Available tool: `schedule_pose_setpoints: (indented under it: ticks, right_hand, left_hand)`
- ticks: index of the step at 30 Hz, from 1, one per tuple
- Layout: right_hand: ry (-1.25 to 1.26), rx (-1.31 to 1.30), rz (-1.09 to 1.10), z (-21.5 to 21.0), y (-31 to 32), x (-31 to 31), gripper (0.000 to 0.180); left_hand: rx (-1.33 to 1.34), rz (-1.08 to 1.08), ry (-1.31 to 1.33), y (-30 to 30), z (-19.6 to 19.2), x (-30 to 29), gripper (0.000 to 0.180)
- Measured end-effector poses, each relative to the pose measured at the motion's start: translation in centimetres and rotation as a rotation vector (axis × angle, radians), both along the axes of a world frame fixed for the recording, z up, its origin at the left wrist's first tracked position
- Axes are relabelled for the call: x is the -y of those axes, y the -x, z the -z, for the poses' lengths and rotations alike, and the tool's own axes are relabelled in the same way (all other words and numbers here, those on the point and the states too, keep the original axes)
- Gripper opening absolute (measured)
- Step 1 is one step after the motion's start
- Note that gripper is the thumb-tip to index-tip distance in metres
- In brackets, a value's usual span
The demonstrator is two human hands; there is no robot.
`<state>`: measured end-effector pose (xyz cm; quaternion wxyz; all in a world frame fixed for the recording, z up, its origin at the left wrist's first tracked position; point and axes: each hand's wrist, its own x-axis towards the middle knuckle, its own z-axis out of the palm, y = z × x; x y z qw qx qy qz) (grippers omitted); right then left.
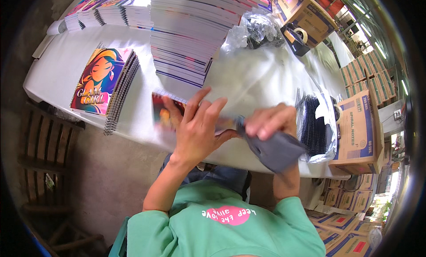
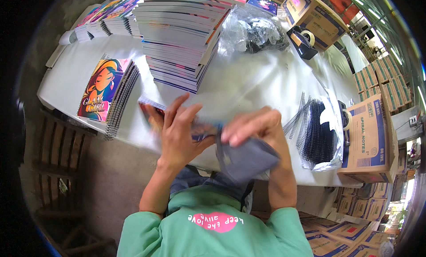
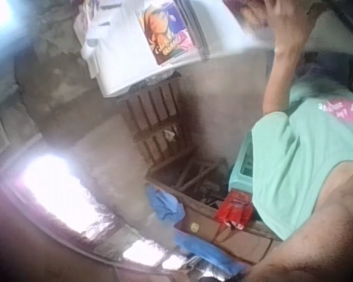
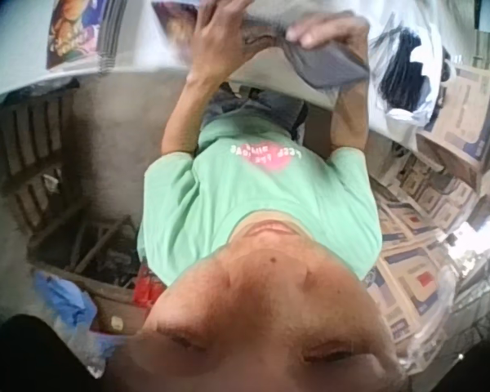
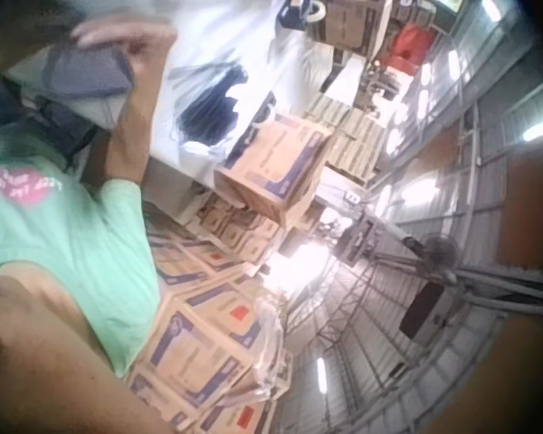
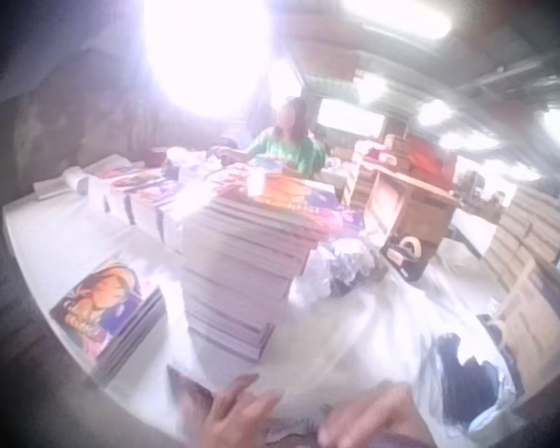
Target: The person trims excess wire and crimps the ends of spiral notebook bindings using pliers and a specialized manual tool.
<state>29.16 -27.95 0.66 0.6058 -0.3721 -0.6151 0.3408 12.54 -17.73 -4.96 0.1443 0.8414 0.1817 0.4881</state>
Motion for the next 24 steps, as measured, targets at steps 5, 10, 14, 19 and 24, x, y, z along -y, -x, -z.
schedule_pose_setpoints:
  ticks: [5, 10, 14, 19, 24]
  right_hand:
    - [-0.194, -0.390, 0.221, 1.1, -2.2, 1.1, 0.035]
    - [-0.081, -0.011, 0.704, -2.1, 1.8, 4.9, 0.043]
    - [-0.189, 0.157, 0.927, -2.4, 5.7, 4.1, 0.039]
    - [-0.115, 0.244, 0.998, -1.5, 6.3, 5.2, 0.038]
    - [-0.075, 0.491, 1.078, -0.1, 7.3, 3.6, 0.034]
  left_hand:
    - [-0.077, -0.152, -0.012, 0.3, -1.7, -1.6, 0.042]
    - [0.094, -0.189, -0.162, 0.2, -0.4, -0.7, 0.034]
    - [0.105, -0.172, -0.295, -1.0, -0.8, 0.5, 0.033]
    - [0.015, -0.259, -0.222, 0.2, -0.5, 1.2, 0.031]
    - [0.021, -0.103, -0.086, 0.6, -0.1, 0.6, 0.033]
